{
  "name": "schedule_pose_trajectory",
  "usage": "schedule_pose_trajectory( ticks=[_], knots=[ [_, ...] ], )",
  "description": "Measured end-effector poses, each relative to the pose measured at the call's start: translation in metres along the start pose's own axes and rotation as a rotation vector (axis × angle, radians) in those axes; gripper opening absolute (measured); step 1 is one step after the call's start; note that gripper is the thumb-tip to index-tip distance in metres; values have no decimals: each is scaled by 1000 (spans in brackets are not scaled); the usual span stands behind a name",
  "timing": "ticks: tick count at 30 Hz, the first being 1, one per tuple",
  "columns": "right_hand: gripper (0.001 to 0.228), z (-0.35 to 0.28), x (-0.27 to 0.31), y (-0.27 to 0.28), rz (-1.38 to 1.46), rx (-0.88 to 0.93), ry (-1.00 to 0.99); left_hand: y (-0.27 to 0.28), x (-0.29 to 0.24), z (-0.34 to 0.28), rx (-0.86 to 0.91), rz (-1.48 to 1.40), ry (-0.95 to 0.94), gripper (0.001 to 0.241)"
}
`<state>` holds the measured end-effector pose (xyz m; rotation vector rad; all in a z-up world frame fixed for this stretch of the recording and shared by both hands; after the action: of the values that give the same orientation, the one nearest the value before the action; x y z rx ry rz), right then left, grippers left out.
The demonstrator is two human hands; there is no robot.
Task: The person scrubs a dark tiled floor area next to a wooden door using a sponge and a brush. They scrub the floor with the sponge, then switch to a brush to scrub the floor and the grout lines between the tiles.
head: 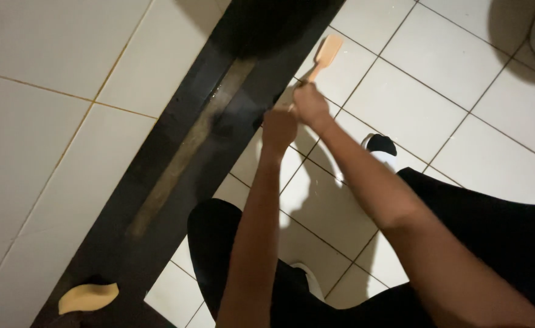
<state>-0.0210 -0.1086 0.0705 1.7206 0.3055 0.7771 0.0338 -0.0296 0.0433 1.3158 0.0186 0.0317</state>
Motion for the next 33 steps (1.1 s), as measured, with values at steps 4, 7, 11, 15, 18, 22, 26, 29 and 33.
schedule_pose_trajectory(
  ticks=[4, 7, 11, 15, 18, 22, 26, 29, 33],
  knots=[
    [21, 20, -49, -35, 22, -125, 117, 1, -15, 12, -280, 61, -69, 19],
    [21, -18, 3, -26, 46, -155, 69, 29, 3, -16, 104, -210, 156, 20],
    [23, -64, 63, -52, -82, 100, 33, 82, 16, -87, 243, -133, 109, 23],
    [30, -82, 59, -32, 17, 214, -24, 92, 16, -95, 430, -679, 638, 35],
    [35, -65, 10, -12, 311, 54, -227, 33, -19, -62, 25, -381, 21, 24],
    [40, -30, -58, -15, -8, -34, -26, 50, -43, 6, 111, -584, 350, 28],
    [40, -16, -82, -39, 3, -62, 2, 53, -44, 15, 235, -706, 606, 32],
    [38, -44, -52, -59, 25, 14, -125, 68, -41, -28, 51, -680, 215, 34],
    [39, -100, 35, -21, -38, 161, -55, 108, -20, -81, 506, -622, 447, 40]
  ],
)
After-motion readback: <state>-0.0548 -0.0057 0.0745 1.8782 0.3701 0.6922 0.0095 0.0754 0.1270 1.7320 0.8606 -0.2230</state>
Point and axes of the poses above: each hand's wrist, its own z-axis towards the middle knuckle, its own y-axis out of the back of the hand, x = y × z, the point moved 6 cm from there along z, towards the middle knuckle, and after that the axes turned 5 degrees about -x, right-handed, at the moved point
